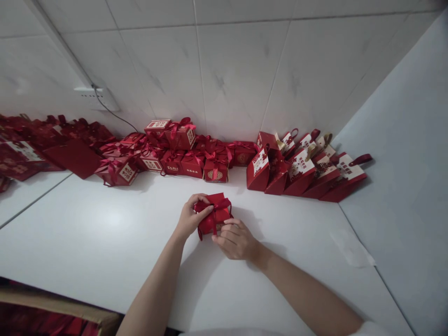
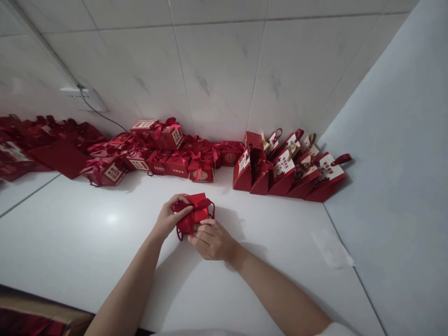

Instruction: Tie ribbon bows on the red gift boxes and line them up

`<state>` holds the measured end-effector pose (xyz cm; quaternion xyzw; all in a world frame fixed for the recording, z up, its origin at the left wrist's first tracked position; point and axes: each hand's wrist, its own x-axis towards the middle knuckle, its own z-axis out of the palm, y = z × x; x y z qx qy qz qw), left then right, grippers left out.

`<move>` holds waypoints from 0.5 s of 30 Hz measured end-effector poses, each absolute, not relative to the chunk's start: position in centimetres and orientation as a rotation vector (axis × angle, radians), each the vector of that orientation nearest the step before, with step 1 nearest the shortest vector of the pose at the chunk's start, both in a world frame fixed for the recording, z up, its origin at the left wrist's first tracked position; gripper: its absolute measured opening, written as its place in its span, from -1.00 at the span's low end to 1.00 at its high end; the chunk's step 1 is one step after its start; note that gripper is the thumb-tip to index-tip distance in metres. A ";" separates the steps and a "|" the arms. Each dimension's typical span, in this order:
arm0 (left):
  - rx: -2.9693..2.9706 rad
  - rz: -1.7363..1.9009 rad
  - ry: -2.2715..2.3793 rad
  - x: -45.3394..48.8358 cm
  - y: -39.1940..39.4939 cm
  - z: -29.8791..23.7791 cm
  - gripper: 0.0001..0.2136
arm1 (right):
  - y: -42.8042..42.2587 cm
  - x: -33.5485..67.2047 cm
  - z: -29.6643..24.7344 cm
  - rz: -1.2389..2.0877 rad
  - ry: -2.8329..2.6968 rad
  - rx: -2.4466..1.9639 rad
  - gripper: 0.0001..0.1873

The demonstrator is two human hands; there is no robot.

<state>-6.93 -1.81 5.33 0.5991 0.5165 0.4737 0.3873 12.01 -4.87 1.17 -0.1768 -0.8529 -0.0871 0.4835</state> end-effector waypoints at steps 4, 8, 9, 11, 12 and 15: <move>1.350 1.226 1.251 -6.8 -1.9 5.3 -0.68 | -4.7 12.3 1.1 -0.100 -1.984 -0.472 -0.94; 1.266 1.288 1.188 -7.6 -1.7 5.4 -0.70 | -4.3 12.7 0.8 0.000 -1.795 -0.519 -0.78; 1.261 1.300 1.185 -7.9 -1.7 5.5 -0.72 | -4.2 12.8 0.7 0.023 -1.746 -0.529 -0.73; 1.271 1.296 1.191 -8.5 -1.6 5.7 -0.75 | -3.8 12.9 0.6 0.067 -1.673 -0.557 -0.62; 1.291 1.278 1.201 -8.7 -1.6 5.8 -0.76 | -3.7 12.9 0.6 0.085 -1.665 -0.581 -0.55; 1.385 1.194 1.241 -9.1 -1.6 6.1 -0.77 | -3.4 12.7 0.7 0.110 -1.794 -0.653 -0.33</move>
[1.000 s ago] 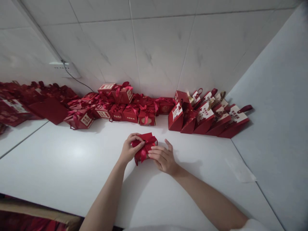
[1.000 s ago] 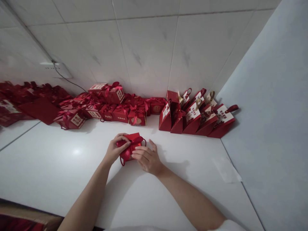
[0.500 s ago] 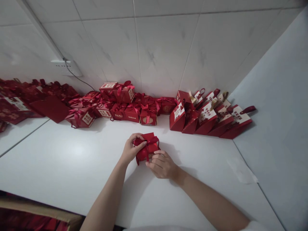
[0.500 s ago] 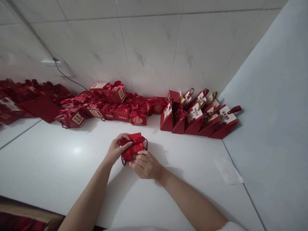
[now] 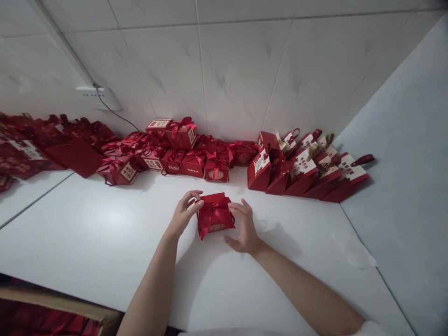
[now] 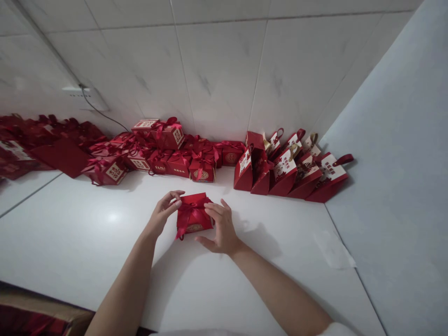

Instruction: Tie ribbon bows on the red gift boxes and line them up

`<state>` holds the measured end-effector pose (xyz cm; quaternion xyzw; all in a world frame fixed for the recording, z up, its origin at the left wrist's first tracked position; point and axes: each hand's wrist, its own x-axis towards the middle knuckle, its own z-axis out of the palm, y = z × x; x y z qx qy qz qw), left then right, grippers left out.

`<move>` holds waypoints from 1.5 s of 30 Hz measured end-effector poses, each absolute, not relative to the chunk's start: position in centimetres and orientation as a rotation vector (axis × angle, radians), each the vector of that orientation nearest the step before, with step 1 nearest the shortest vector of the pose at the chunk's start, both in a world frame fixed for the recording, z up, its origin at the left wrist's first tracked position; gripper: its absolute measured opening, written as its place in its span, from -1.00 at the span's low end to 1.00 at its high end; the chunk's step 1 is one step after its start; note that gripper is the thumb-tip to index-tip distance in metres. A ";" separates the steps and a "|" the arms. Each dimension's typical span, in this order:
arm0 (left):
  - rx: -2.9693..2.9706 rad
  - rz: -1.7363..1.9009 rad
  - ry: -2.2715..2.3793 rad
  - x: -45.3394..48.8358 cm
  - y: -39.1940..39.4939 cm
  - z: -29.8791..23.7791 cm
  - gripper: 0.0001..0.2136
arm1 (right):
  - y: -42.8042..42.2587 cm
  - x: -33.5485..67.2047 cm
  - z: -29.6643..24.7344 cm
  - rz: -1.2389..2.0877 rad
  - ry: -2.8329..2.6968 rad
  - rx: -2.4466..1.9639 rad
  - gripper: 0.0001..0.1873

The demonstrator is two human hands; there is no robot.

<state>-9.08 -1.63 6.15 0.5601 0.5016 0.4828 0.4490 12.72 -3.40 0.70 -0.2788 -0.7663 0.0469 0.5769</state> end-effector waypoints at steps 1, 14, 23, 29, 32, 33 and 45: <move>1.406 1.176 1.249 -9.1 -1.6 6.2 -0.76 | -3.4 12.6 0.8 0.102 -1.857 -0.668 -0.32; 1.247 1.352 1.408 -8.8 -0.9 4.6 -0.64 | -3.5 12.3 1.5 0.066 -2.022 -0.616 -0.63; 1.180 1.246 1.451 -9.3 -1.0 5.1 -0.60 | -3.5 12.9 0.5 0.478 -1.695 -0.641 -0.54; 1.264 1.052 1.141 -10.1 -1.4 6.1 -0.68 | -1.3 12.9 -0.6 1.337 -1.084 -0.779 -0.76; 1.284 1.029 1.099 -10.3 -1.5 6.2 -0.77 | -0.6 13.0 -0.7 1.586 -0.871 -0.633 -0.74; 1.279 1.041 1.103 -10.3 -1.5 6.1 -0.77 | -0.6 13.0 -0.7 1.617 -0.823 -0.593 -0.71; 1.900 1.314 1.242 -8.6 -2.4 6.8 -0.83 | -1.6 13.0 0.1 1.726 -0.776 -0.500 -0.56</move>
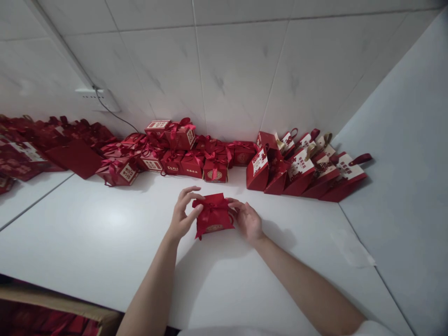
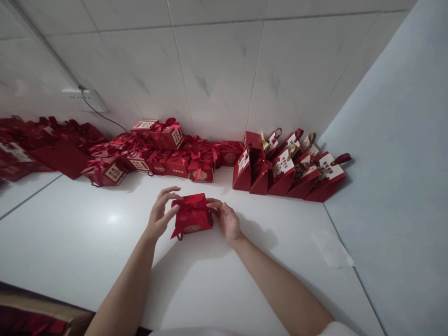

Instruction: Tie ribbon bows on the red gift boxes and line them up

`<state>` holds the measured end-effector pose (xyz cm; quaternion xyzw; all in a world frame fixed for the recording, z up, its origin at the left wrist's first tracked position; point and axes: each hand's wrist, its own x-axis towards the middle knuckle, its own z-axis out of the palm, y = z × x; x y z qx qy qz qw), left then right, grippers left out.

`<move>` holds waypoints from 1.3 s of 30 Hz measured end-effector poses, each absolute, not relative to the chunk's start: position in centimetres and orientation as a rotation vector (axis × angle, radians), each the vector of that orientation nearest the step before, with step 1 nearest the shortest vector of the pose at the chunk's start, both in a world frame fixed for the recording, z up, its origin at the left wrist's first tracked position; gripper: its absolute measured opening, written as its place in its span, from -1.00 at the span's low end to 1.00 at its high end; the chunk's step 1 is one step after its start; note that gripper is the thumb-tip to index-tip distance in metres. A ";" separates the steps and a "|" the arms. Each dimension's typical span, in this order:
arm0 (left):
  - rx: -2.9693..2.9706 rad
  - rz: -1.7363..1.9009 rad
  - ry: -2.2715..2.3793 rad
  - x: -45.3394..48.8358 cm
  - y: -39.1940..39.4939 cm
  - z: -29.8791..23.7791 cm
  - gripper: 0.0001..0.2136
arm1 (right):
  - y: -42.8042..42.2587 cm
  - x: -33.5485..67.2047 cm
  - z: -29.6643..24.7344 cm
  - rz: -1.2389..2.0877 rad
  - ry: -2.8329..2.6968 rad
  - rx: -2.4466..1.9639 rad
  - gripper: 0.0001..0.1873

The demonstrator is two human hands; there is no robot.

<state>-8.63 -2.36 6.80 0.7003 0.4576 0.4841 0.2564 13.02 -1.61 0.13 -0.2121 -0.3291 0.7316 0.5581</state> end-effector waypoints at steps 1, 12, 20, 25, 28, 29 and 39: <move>2.007 1.255 1.229 -8.3 -2.6 7.1 -0.83 | -1.6 13.0 0.3 1.740 -0.782 -0.513 -0.54; 2.203 1.094 1.246 -7.4 -2.9 7.1 -0.77 | -1.4 13.1 0.2 1.552 -0.963 -0.605 -0.49; 2.241 1.055 1.280 -7.3 -2.9 6.9 -0.78 | -1.5 13.1 1.6 1.493 -1.021 -0.568 -0.52; 2.239 1.025 1.273 -7.1 -3.0 6.9 -0.78 | -1.8 13.4 1.8 1.261 -1.234 -0.651 -0.53; 2.222 0.999 1.295 -7.0 -2.9 6.9 -0.79 | -2.3 13.7 1.9 1.161 -1.367 -0.689 -0.48; 2.209 1.004 1.297 -7.0 -2.9 6.8 -0.80 | -2.4 13.7 2.0 1.146 -1.403 -0.697 -0.47; 1.853 1.231 1.375 -7.2 -2.7 6.4 -0.73 | -2.4 13.3 1.3 0.785 -1.453 -0.941 -0.56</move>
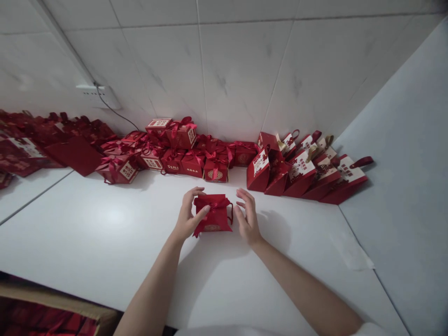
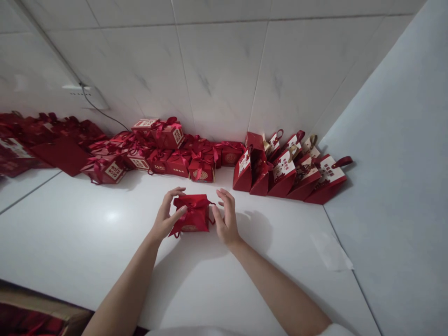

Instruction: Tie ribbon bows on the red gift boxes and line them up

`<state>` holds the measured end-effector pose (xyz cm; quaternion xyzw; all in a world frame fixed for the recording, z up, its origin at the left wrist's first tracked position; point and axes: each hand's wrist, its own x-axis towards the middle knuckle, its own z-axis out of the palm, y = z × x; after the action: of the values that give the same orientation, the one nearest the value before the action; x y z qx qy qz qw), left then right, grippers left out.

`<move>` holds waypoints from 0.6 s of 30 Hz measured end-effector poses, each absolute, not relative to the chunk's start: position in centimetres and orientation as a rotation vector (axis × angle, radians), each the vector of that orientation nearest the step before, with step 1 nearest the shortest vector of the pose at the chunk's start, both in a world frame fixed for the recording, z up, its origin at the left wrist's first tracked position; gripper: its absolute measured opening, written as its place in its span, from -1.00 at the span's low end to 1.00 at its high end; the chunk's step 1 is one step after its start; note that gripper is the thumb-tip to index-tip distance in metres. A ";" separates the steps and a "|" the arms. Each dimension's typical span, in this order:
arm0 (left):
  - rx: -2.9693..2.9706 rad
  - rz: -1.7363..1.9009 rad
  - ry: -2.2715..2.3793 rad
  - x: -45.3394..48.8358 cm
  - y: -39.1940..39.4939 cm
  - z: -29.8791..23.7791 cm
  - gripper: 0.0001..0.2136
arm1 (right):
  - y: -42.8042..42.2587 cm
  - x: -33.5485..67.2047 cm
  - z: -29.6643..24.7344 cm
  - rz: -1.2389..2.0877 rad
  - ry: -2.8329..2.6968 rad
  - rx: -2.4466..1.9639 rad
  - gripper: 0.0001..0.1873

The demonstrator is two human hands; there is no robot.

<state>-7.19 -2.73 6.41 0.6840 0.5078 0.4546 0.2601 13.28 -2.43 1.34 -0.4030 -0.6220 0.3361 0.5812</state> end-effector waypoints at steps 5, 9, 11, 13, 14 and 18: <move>1.625 1.252 1.442 -8.0 -2.3 6.1 -0.80 | -3.4 13.6 2.0 0.598 -1.759 -0.822 -0.64; 1.644 1.201 1.488 -8.4 -2.0 6.1 -0.79 | -3.6 13.2 2.1 0.552 -1.909 -0.849 -0.58; 1.659 1.191 1.495 -8.4 -2.0 6.1 -0.79 | -3.5 12.9 2.0 0.538 -1.919 -0.895 -0.58; 1.662 1.187 1.482 -8.3 -2.0 6.1 -0.79 | -3.4 12.7 2.0 0.532 -1.922 -0.930 -0.59; 1.657 1.188 1.466 -8.3 -2.0 6.1 -0.79 | -3.4 12.7 2.0 0.529 -1.921 -0.945 -0.59; 1.594 1.189 1.405 -8.3 -2.0 5.9 -0.76 | -3.3 12.6 1.9 0.486 -1.899 -1.005 -0.58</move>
<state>-8.27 -1.96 5.88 0.6143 0.5414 0.4582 0.3459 12.62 -3.28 1.93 -0.4068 -0.7690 0.1968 0.4522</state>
